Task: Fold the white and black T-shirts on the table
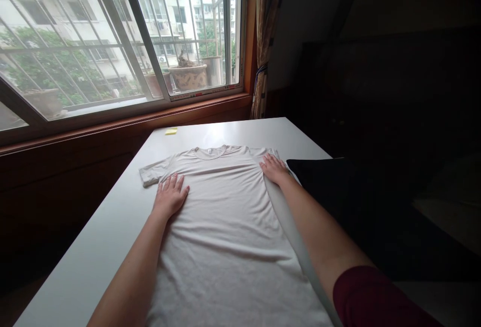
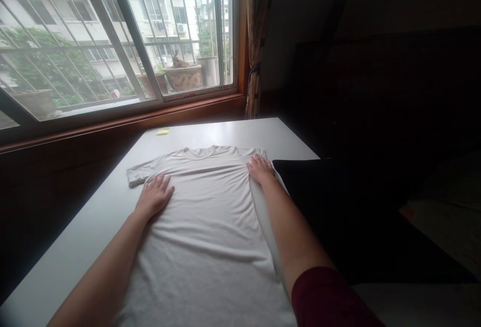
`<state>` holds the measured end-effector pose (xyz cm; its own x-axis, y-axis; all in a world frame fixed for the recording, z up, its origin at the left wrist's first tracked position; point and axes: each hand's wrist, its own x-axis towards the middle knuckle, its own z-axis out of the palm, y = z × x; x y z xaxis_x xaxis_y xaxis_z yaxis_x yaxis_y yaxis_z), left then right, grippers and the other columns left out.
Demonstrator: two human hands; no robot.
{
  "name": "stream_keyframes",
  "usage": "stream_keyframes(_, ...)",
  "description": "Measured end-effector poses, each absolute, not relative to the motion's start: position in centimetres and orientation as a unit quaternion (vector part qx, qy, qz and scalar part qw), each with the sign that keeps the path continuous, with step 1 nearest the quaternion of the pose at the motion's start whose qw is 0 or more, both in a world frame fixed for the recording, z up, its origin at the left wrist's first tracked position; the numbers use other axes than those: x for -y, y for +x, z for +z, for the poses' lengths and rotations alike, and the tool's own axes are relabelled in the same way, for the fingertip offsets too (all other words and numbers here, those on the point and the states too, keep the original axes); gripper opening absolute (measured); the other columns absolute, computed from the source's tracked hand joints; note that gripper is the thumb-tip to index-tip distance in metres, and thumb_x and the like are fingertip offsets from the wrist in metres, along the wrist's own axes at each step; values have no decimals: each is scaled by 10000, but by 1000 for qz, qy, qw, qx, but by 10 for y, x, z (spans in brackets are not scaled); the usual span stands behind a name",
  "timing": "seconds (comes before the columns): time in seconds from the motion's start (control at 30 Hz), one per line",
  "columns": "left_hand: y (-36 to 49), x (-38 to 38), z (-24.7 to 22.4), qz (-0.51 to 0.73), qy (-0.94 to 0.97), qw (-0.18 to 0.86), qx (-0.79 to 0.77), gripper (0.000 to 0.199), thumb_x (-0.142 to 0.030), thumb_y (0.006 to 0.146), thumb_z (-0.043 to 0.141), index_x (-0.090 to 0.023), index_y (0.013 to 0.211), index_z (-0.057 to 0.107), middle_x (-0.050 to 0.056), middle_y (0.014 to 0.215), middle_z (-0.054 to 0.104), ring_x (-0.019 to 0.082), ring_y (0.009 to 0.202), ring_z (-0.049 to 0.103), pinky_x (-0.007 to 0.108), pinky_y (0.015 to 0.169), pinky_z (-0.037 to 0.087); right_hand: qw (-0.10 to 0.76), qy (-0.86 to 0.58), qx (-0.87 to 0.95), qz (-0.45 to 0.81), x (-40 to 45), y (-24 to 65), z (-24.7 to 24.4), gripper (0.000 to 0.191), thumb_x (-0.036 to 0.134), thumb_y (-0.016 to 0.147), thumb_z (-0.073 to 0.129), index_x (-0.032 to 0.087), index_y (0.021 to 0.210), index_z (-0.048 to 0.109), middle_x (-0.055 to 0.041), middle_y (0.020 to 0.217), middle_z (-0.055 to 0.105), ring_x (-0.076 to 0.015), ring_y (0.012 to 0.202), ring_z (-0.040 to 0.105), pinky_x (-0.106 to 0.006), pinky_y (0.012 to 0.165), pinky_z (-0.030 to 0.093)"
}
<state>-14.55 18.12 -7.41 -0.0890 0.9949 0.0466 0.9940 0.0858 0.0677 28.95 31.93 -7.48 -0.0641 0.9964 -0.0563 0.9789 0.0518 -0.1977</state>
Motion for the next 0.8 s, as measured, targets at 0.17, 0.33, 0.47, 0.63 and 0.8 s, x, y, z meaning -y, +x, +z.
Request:
stream_keyframes(0.17, -145, -177, -76, 48, 681, -5, -731, 693, -586, 1025, 298, -231, 1619, 325, 94, 1723, 214, 334, 1583, 186, 583, 1263, 130, 46, -685, 721, 95, -338, 289, -73, 647, 474, 1051, 199, 206, 1631, 295, -79, 1732, 162, -266, 1585, 151, -552, 1256, 158)
stream_keyframes(0.33, -144, -173, -77, 44, 675, -11, -737, 685, -576, 1025, 316, -221, 1610, 347, 100, 1720, 231, 343, 1583, 178, 580, 1262, 135, 55, -683, 723, 84, -347, 287, -69, 623, 434, 1049, 238, 184, 1610, 343, -115, 1715, 218, -279, 1573, 194, -572, 1245, 166)
stream_keyframes(0.47, -144, -177, -65, 58, 676, -8, -735, 654, -601, 1011, 354, -228, 1534, 477, 123, 1651, 393, 350, 1535, 307, 587, 1232, 242, 83, -679, 728, 52, -344, 282, -67, 615, 383, 1050, 247, 133, 1605, 336, -133, 1702, 254, -279, 1568, 204, -551, 1256, 147)
stream_keyframes(0.63, -143, -198, -51, 115, 673, -71, -727, 581, -505, 1032, 345, -196, 1489, 528, 130, 1642, 400, 318, 1532, 318, 521, 1251, 246, 127, -633, 763, 11, -342, 257, -62, 591, 300, 1049, 242, 121, 1607, 316, -92, 1718, 217, -198, 1580, 151, -417, 1288, 48)
stream_keyframes(0.8, -147, -220, -65, 82, 647, -31, -757, 628, -486, 1035, 315, -180, 1576, 404, 133, 1686, 317, 325, 1561, 257, 547, 1246, 234, 98, -588, 801, 54, -351, 236, -68, 622, 396, 1060, 249, 135, 1622, 298, -96, 1708, 246, -227, 1569, 214, -432, 1275, 165)
